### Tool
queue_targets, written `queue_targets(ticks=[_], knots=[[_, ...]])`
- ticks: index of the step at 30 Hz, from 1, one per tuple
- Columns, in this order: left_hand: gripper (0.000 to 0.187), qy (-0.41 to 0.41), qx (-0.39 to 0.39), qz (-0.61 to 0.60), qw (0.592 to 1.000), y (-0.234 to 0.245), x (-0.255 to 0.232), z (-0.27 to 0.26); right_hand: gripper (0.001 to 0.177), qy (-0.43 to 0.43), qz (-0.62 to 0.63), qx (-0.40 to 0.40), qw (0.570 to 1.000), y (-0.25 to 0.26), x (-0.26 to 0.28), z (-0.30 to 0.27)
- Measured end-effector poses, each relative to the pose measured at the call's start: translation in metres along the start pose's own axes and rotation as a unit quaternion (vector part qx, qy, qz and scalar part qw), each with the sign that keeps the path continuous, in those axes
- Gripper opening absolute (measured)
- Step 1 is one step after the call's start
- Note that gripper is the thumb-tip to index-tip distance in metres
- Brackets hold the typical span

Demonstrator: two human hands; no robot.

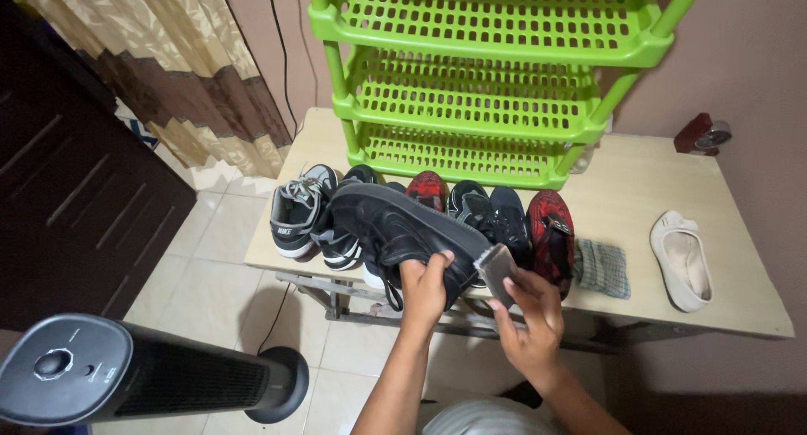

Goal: The person wipes a black shoe with a cloth and then scrubs it with a brush. The person places the cleaned shoe on a green shoe rack.

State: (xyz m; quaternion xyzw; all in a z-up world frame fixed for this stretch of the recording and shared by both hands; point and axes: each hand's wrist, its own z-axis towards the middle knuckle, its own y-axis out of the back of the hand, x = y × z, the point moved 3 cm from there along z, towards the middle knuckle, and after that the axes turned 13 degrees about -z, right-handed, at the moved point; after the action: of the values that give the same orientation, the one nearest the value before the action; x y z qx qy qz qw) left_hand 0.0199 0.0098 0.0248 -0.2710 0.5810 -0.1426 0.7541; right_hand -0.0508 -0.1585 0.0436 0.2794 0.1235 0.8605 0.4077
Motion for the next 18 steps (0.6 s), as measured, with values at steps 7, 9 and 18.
queue_targets(ticks=[7,9,18], knots=[[0.049,-0.004,0.015,-0.091,0.996,-0.017,-0.005,-0.011,0.043,0.028,-0.026,-0.032,0.999,0.000,-0.001,0.014],[0.049,0.001,-0.008,-0.128,0.992,-0.014,-0.006,-0.009,0.042,0.038,-0.015,-0.038,0.998,-0.002,-0.003,0.004],[0.052,0.068,0.057,-0.217,0.972,-0.036,-0.013,-0.014,0.043,-0.024,0.019,-0.073,0.997,-0.010,-0.012,0.003]])
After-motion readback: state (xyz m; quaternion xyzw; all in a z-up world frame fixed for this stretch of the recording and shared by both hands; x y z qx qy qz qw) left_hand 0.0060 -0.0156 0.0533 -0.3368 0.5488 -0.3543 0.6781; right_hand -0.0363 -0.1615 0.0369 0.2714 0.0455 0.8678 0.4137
